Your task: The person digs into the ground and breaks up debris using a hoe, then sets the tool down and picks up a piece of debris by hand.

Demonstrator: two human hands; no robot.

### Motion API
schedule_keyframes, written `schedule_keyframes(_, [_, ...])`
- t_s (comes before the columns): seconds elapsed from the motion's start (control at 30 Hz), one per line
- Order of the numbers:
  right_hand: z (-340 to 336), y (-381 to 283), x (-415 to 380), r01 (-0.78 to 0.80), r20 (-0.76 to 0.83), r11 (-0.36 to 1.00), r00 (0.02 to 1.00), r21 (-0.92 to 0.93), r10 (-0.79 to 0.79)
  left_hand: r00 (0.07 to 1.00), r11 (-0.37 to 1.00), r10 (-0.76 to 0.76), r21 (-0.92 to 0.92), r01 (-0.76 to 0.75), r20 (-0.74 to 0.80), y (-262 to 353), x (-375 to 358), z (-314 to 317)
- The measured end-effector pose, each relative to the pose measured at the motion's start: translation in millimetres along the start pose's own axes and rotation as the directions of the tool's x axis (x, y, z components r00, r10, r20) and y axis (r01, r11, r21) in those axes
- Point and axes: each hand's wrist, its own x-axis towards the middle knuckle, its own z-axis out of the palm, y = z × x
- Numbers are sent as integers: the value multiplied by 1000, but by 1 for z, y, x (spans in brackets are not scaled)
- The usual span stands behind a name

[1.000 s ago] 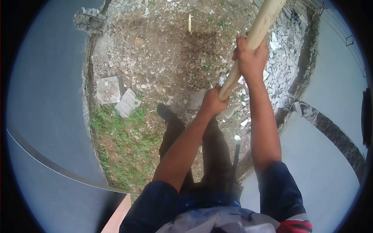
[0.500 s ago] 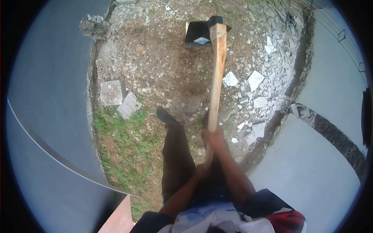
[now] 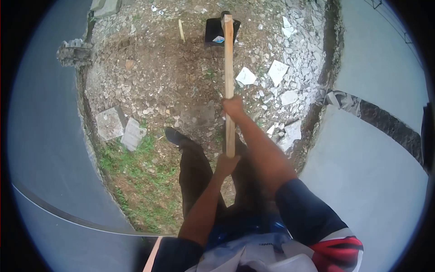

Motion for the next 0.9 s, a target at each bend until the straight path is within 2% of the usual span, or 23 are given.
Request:
schedule_keyframes(0.03, [14, 27, -1, -48, 67, 995, 997, 82, 43, 994, 994, -108, 20, 108, -31, -4, -20, -12])
schedule_keyframes(0.07, [20, 40, -30, 61, -25, 997, 998, 46, -60, 975, 985, -174, 34, 171, 137, -9, -48, -21])
schedule_keyframes(0.1, [23, 59, -63, 32, -1, 995, 999, 96, -32, 952, 963, -270, 39, 267, 145, -22, -77, -13])
schedule_keyframes(0.13, [17, 72, -102, -110, 89, 993, 991, 52, 105, 914, 930, -366, 95, 354, 175, -42, -112, -15])
schedule_keyframes(0.2, [9, 94, -161, -33, 42, 982, 999, 189, 25, 888, 872, -399, 394, 291, 229, -113, -142, 12])
schedule_keyframes(0.27, [-10, 91, -175, -207, 186, 952, 968, 227, 166, 933, 940, -322, 166, 296, 159, -120, -154, 30])
schedule_keyframes(0.33, [-12, 80, -170, -131, 139, 937, 986, 325, 90, 978, 992, -119, 70, 109, 169, -130, -153, 23])
schedule_keyframes(0.37, [-22, 49, -171, -56, 137, 937, 991, 345, 9, 975, 994, 72, 65, -87, 209, -127, -130, 19])
schedule_keyframes(0.4, [-35, 18, -172, -38, 133, 952, 991, 304, -3, 982, 988, 16, 148, -45, 191, -75, -113, 8])
schedule_keyframes(0.43, [-45, 4, -168, 54, 93, 938, 992, 344, -91, 983, 972, -45, 233, 3, 178, -13, -93, -7])
schedule_keyframes(0.5, [-62, -35, -155, 340, -83, 874, 940, 347, -332, 972, 961, 219, 154, -230, 84, 56, -44, -18])
schedule_keyframes(0.53, [-71, -56, -141, 438, -168, 852, 898, 285, -405, 917, 905, 395, 148, -399, 51, 67, -8, -15])
schedule_keyframes(0.57, [-79, -77, -126, 525, -251, 824, 845, 214, -473, 896, 875, 443, 209, -436, 17, 105, 13, -24])
schedule_keyframes(0.63, [-86, -119, -102, 585, -301, 757, 807, 292, -508, 827, 791, 561, 267, -551, 44, 153, 54, -42])
schedule_keyframes(0.73, [-55, -96, -56, 469, -257, 788, 882, 400, -394, 874, 821, 486, 330, -467, 29, 112, 64, -57])
schedule_keyframes(0.77, [-34, -68, -39, 328, -181, 834, 944, 443, -275, 956, 882, 289, 374, -286, 51, 95, 47, -63])
schedule_keyframes(0.8, [-12, -24, -23, 172, -101, 864, 985, 473, -140, 995, 903, 70, 421, -92, 69, 72, 13, -63])
schedule_keyframes(0.83, [6, 26, -13, -29, -3, 917, 999, 398, 34, 979, 933, -168, 338, 121, 113, 57, -24, -59])
schedule_keyframes(0.87, [14, 59, -17, -255, 237, 878, 957, 406, 168, 943, 914, -328, 271, 303, 51, 40, -52, -44])
schedule_keyframes(0.9, [20, 58, -53, -169, 93, 960, 984, 225, 151, 961, 917, -277, 295, 269, -18, -5, -78, -30])
